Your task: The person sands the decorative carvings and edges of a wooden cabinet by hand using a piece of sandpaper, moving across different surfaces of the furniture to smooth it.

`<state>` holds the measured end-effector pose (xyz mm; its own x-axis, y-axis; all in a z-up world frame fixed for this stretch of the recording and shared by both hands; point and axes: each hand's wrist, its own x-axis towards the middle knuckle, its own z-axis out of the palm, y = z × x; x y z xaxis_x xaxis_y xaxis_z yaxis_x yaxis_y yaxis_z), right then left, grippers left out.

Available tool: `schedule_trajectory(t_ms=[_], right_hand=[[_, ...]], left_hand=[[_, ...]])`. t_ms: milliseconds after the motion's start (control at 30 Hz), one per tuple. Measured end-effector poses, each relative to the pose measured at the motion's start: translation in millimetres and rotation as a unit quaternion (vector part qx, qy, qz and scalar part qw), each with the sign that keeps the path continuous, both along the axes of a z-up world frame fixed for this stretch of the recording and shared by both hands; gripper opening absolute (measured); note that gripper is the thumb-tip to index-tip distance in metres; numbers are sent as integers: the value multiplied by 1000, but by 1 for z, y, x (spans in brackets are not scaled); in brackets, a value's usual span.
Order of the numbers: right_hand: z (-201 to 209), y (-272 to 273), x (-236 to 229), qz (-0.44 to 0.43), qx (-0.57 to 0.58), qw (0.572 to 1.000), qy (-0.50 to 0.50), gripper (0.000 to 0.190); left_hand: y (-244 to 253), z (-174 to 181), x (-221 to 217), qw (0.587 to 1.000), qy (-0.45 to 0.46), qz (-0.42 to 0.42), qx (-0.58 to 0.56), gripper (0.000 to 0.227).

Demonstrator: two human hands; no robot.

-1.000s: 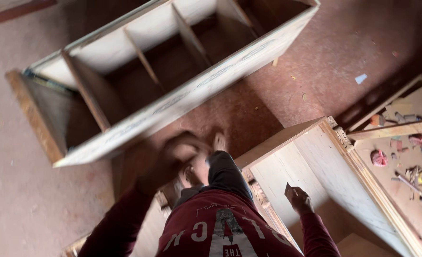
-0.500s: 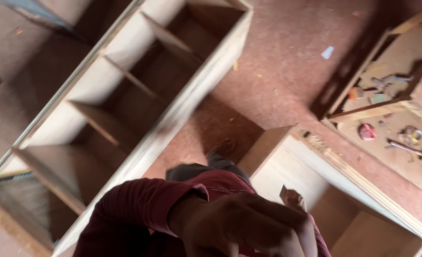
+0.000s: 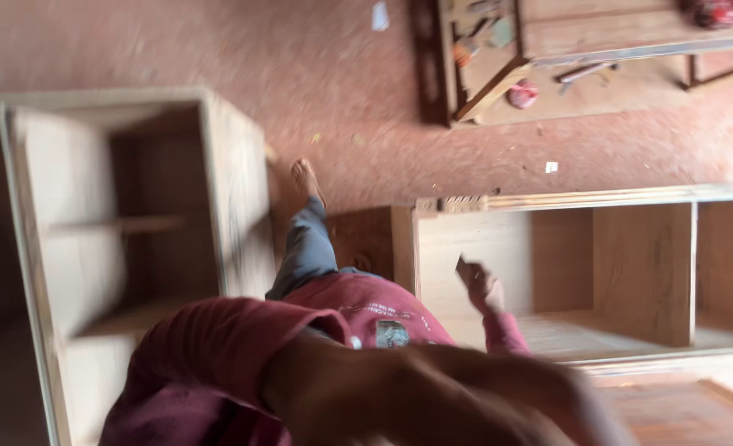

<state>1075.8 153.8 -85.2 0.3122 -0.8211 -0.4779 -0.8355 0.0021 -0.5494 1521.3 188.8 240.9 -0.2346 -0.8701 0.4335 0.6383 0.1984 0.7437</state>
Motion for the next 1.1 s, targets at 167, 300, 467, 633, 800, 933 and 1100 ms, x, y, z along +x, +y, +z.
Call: schedule_trajectory(t_ms=[167,300,467,633,800,933,1100], right_hand=[[10,26,33,-157,107,953,236,35],[28,13,60,-312,178,890,282,38],[23,-6,108,-375,99,888,247,40],[-7,-25,148,-400,60,890,211,41],[-37,-66,149,-431,110,871,207,45],[-34,-99,127,-485,145,842,187,45],[-25,-146,76,-422,114,857,274,36]], left_hand=[[-73,-51,113,997,-44,-35,58,29],[-156,-160,133,930,-92,11,356,22],[-237,-253,119,889,-153,-109,418,17],[-325,-226,86,898,-12,-169,407,14],[-428,-186,31,953,-1,-128,275,10],[-486,-145,0,927,140,-222,269,19],[-522,-85,-18,889,191,-373,184,22]])
